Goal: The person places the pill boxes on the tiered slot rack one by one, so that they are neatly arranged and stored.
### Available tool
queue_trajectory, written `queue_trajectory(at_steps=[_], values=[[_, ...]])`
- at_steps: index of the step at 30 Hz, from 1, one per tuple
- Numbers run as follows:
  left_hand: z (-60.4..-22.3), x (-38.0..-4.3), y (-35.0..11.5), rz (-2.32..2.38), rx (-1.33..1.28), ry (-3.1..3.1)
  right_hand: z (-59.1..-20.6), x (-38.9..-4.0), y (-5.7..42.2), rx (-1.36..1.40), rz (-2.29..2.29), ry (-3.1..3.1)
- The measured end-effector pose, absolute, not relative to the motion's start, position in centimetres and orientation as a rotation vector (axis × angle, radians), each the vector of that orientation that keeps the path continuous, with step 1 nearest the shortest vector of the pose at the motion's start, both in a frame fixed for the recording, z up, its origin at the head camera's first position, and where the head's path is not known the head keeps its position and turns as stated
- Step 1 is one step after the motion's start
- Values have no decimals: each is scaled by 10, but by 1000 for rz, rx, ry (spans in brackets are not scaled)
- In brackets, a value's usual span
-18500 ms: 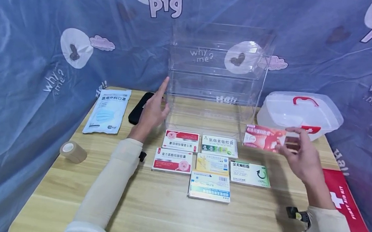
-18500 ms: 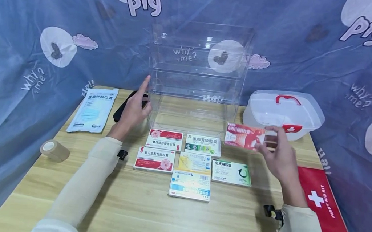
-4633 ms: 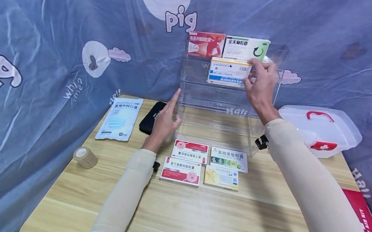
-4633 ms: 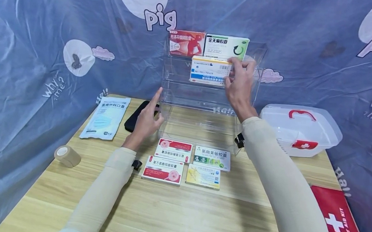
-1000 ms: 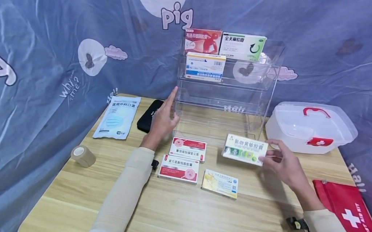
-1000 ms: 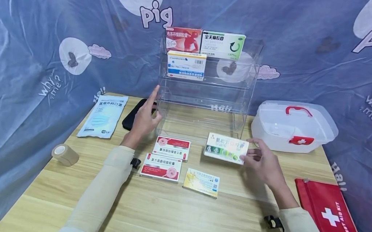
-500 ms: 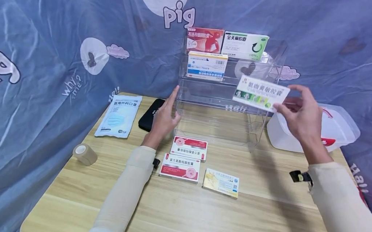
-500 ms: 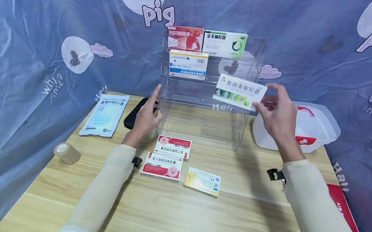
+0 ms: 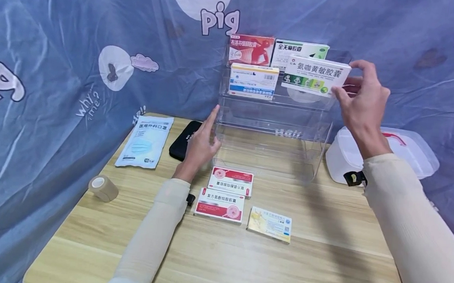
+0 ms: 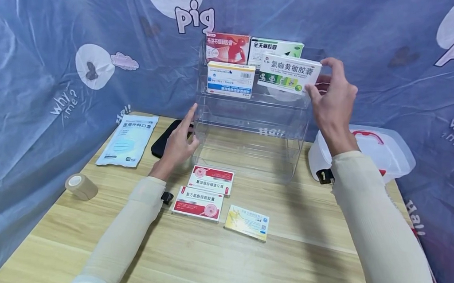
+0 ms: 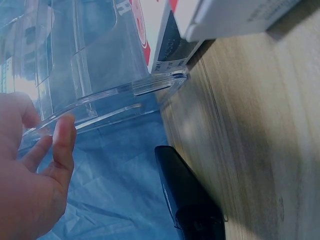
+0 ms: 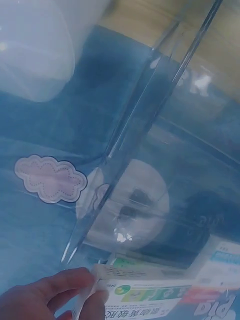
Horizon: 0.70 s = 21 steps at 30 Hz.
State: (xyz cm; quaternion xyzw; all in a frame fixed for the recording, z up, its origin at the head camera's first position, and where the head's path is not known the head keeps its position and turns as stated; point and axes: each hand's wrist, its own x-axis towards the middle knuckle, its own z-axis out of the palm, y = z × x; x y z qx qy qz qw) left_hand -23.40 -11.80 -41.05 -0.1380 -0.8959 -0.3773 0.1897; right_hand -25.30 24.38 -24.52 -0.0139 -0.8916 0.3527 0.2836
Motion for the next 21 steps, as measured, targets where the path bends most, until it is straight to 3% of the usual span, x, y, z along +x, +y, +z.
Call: queue_trajectory(at_steps=[21], values=[[-411, -236, -119, -1045, -395, -2517, -242, -279, 240, 136, 571, -2562]])
